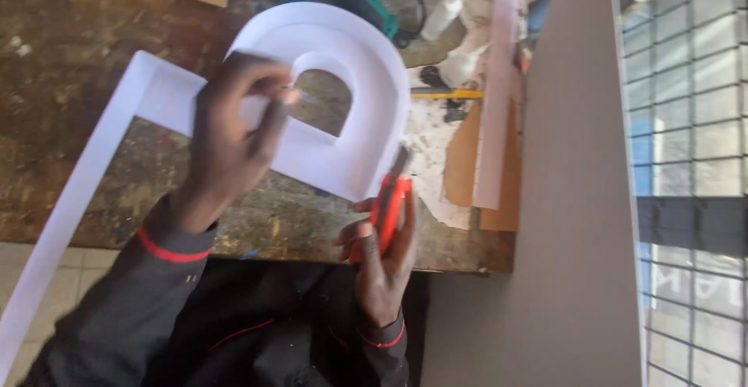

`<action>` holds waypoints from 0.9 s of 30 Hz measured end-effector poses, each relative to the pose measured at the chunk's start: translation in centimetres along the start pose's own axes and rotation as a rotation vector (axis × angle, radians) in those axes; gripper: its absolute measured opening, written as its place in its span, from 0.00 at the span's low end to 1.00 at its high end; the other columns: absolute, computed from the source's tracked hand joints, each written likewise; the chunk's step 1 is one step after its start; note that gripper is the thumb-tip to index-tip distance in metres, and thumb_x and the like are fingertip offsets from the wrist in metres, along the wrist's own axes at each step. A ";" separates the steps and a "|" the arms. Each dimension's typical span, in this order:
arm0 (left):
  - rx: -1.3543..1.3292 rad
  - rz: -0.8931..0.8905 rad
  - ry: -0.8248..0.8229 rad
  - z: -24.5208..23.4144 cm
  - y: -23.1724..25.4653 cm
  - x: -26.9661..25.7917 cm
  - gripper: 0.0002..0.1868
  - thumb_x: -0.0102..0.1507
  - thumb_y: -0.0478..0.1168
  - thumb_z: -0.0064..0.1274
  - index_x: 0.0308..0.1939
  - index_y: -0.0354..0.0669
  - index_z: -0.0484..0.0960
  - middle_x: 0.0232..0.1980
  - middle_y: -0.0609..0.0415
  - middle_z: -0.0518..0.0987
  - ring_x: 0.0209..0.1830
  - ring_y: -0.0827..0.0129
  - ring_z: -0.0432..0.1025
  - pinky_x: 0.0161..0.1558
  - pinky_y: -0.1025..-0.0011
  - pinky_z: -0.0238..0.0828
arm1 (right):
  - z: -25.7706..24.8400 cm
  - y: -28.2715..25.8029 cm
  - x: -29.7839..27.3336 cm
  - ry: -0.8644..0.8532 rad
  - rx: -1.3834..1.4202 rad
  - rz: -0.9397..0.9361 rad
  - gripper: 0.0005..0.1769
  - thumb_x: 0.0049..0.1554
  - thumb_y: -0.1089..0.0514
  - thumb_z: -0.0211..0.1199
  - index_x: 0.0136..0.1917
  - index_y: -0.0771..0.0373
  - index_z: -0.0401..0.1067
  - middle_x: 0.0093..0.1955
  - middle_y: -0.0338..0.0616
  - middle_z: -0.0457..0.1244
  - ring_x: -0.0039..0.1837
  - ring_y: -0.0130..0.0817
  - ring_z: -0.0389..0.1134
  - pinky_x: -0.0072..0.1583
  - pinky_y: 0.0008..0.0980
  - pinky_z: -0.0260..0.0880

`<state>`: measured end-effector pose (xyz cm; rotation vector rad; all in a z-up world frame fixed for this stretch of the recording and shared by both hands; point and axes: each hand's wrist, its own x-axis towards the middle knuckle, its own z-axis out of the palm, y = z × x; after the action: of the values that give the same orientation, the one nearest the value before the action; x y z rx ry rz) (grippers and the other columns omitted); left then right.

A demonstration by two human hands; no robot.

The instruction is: The person uses a red utility knife to cut and trim the edges of a white foam letter 'P' on a workbench. They then switch to a yellow utility knife to refine the inner curves of the letter. Finally, they apply glue from a white bottle to the edges of the cutout and press the foam piece into place.

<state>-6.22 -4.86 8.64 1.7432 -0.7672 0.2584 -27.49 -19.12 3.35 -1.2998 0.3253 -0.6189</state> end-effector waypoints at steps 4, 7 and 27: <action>0.073 -0.149 0.045 -3.8 -2.7 -6.4 0.10 0.74 0.22 0.62 0.60 0.25 0.84 0.53 0.37 0.80 0.55 0.42 0.80 0.56 0.58 0.85 | 3.1 1.4 -0.6 -0.226 -0.039 0.165 0.41 0.73 0.65 0.58 0.93 0.66 0.46 0.62 0.70 0.70 0.41 0.41 0.78 0.35 0.28 0.76; 0.093 -0.200 -0.192 -4.0 -4.3 -7.9 0.19 0.75 0.34 0.60 0.68 0.28 0.77 0.65 0.37 0.77 0.57 0.51 0.77 0.60 0.59 0.79 | 4.6 1.6 0.7 -0.361 -0.345 0.382 0.40 0.74 0.40 0.52 0.93 0.52 0.50 0.64 0.48 0.72 0.40 0.29 0.71 0.39 0.30 0.75; 0.390 0.034 -0.360 -2.3 -8.4 -8.3 0.21 0.77 0.23 0.51 0.75 0.25 0.76 0.52 0.39 0.76 0.49 0.43 0.80 0.43 0.50 0.81 | 9.7 4.1 3.4 -0.484 -0.966 -0.032 0.40 0.65 0.68 0.48 0.90 0.69 0.56 0.45 0.67 0.76 0.32 0.47 0.76 0.33 0.41 0.75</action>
<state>-6.96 1.36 -1.62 2.1815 -1.0592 0.1217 -18.42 -12.83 2.22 -2.3244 0.1965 -0.1226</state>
